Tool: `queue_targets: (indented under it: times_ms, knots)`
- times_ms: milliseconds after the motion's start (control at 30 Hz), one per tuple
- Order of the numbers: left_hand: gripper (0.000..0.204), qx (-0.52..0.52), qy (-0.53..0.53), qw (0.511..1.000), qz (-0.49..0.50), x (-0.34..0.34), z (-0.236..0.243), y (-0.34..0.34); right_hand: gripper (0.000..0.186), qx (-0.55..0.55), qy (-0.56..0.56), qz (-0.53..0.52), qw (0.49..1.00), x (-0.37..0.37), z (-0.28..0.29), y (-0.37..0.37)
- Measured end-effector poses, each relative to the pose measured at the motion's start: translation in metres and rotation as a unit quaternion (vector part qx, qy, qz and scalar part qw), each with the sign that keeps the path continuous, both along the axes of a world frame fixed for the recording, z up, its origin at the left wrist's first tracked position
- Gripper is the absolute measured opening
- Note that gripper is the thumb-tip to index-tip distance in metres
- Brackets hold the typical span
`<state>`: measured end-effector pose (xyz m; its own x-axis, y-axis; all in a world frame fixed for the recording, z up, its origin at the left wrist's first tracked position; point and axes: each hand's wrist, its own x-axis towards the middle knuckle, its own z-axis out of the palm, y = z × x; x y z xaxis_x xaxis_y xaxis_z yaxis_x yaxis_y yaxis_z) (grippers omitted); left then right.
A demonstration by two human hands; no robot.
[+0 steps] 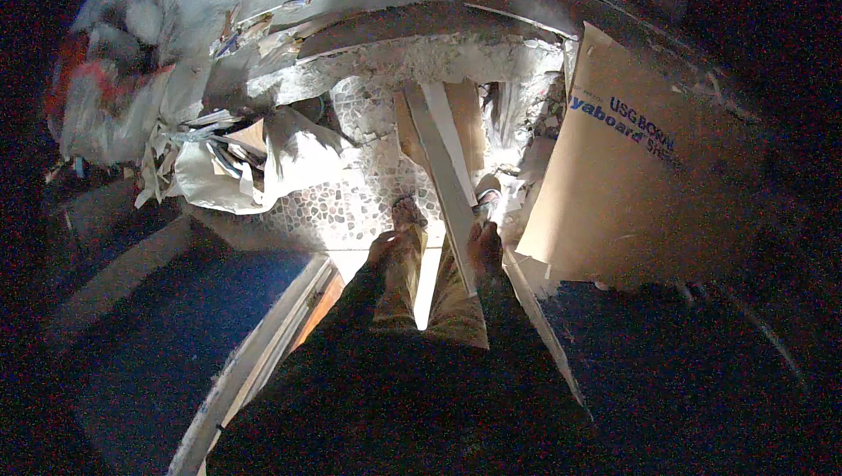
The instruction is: The person cleans a piece of drywall by hand, applies a strip of mesh tape to the surface, and presses it down firmly using a utility knife.
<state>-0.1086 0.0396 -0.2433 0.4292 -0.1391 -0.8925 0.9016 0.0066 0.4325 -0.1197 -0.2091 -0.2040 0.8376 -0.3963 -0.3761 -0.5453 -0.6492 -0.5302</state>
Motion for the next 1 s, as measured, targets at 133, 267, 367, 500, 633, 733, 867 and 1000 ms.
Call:
queue_targets:
  times_ms: [133,267,367,500,633,733,867,1000]
  knots:
    - [0.035,0.032,0.032,0.997,0.066,-0.035,0.038,0.035,0.026,0.040,0.027,-0.118,0.992,0.049,-0.034,0.000]
    - [0.024,0.142,-0.044,0.989,-0.014,-0.103,0.027,0.054,0.026,-0.054,-0.057,-0.036,0.996,0.063,-0.129,-0.015]
    - [0.021,0.126,-0.053,0.991,-0.017,-0.108,0.047,0.036,0.022,-0.134,-0.014,0.022,0.991,0.072,-0.176,-0.020]
    - [0.026,0.266,-0.073,0.957,-0.087,-0.145,0.024,0.045,0.022,0.038,-0.038,-0.176,0.983,0.112,-0.162,-0.001]
    - [0.027,0.261,-0.031,0.954,-0.143,-0.148,0.022,0.049,0.034,-0.020,-0.022,-0.182,0.983,0.143,-0.196,-0.018]
    - [0.025,0.327,-0.133,0.919,-0.176,-0.150,0.022,0.050,0.031,-0.155,-0.013,0.025,0.988,0.146,-0.214,-0.018]
    - [0.019,0.323,-0.247,0.900,-0.158,-0.152,0.015,0.050,0.027,-0.177,0.102,0.181,0.962,0.130,-0.217,-0.008]
    - [0.018,0.306,-0.220,0.909,-0.179,-0.141,0.006,0.041,0.031,-0.010,0.080,-0.045,0.996,0.045,-0.166,0.025]
